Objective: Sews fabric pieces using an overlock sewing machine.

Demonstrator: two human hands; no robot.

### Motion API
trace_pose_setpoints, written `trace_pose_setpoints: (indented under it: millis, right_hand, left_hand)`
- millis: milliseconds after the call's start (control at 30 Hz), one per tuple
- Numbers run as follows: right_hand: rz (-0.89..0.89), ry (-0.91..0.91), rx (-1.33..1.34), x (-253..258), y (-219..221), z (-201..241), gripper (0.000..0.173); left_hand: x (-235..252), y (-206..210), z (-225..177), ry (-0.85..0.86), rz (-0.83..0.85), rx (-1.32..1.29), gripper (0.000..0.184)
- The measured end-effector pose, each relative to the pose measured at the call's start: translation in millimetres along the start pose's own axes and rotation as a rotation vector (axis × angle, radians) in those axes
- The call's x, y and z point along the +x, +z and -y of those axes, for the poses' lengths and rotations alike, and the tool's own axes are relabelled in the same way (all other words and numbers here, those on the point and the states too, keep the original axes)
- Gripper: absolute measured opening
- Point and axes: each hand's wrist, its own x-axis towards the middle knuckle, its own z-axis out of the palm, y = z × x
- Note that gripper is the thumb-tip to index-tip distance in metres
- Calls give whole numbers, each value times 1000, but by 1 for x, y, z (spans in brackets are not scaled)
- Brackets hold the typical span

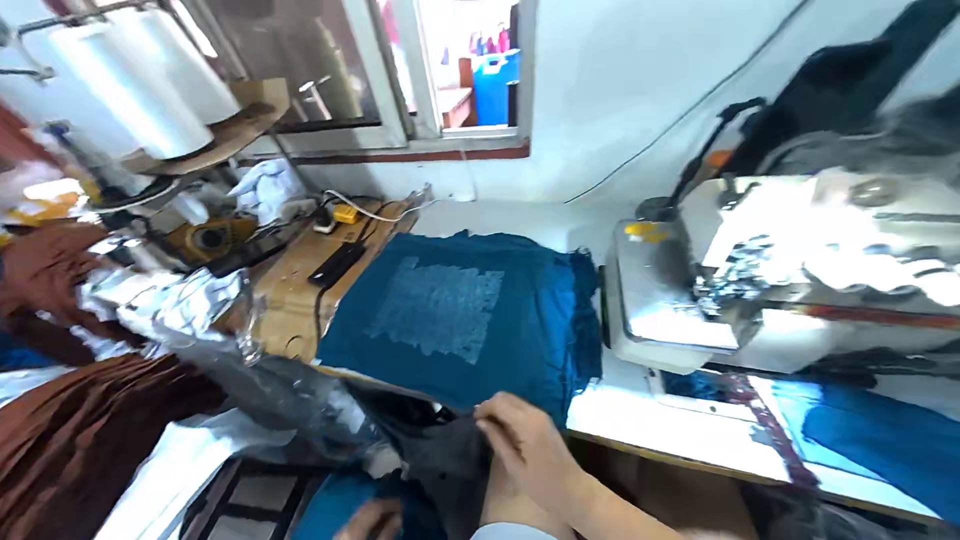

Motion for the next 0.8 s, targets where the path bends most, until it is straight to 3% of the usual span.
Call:
trace_pose_setpoints:
  millis: [67,133,200,267,333,400,467,567,667,800]
  right_hand:
    - [-236,75,-218,-6,-25,-21,19]
    - [-227,200,-390,-13,-45,-40,22]
    - [-88,294,-454,-21,-55,-48,26]
    - [-142,183,-472,-32,-52,-58,20]
    - [-281,119,-300,-43,-50,-67,21]
    - [-392,168,-81,-47,-54,-73,35]
    - [-440,292,124,-46,-64,-74,38]
    - [-438,398,314,-43,-73,-77,35]
    - [-368,309,225,-43,-72,-76,36]
    - [-208,186,-90,-43,-61,-69,40]
  left_hand:
    - [68,13,-35,289,-204,28,24]
    - [129,20,-77,449,-300,80,31]
    - [174,28,-110,481,-244,92,35]
    - [199,41,-136,463,-107,116,38]
    - [202,59,-157,445,94,212,51]
    - [189,85,-167,511,154,272,55]
    - [173,112,-166,556,41,200,32]
    - [165,132,-164,558,-167,133,20]
    - [174,118,-164,505,-29,-27,18]
    - [204,65,-178,316,118,-363,19]
